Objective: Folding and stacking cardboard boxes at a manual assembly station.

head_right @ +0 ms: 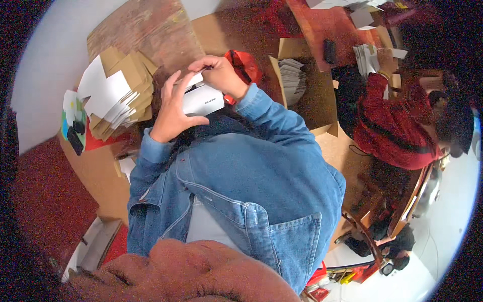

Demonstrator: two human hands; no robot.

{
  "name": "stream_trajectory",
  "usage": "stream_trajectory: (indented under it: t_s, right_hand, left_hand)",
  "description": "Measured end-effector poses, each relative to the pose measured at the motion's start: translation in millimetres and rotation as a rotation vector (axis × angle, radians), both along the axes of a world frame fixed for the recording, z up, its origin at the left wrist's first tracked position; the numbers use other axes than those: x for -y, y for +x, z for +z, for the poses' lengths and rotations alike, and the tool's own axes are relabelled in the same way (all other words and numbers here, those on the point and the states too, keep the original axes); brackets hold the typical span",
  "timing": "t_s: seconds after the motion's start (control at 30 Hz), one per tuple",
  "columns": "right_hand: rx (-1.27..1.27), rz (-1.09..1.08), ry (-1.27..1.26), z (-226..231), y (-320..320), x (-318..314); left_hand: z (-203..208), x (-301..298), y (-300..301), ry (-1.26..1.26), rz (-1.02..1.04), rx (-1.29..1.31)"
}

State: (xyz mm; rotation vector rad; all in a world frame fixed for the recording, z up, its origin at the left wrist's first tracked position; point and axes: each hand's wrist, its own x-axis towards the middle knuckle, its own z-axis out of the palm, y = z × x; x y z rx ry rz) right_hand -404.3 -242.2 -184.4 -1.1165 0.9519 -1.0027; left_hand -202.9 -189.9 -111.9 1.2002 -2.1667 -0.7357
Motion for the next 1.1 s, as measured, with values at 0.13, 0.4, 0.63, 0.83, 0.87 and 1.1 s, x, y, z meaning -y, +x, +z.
stream_trajectory:
  t_s: [0.13,0.4,0.63,0.83,0.87,1.1]
  right_hand:
    - [-0.076,0.123,-0.144,11,-8,-6]
    - [-0.206,0.245,0.04,29,-18,-35]
    - [0.107,0.209,0.243,7,-22,-59]
    - [-0.109,0.176,0.205,-10,-17,-68]
    - [-0.249,0.189,0.156,-9,-17,-69]
    - [-0.474,0.171,0.011,2,-10,-73]
  left_hand:
    - [-30,-10,9,0.092,0.132,0.005]
    - [-55,-24,17,0.027,0.136,-0.234]
    - [-80,-76,15,0.316,0.364,-0.229]
    - [-82,-83,13,0.264,0.353,-0.263]
    - [-81,-84,13,0.284,0.361,-0.267]
    - [-72,-99,-9,0.228,0.368,-0.149]
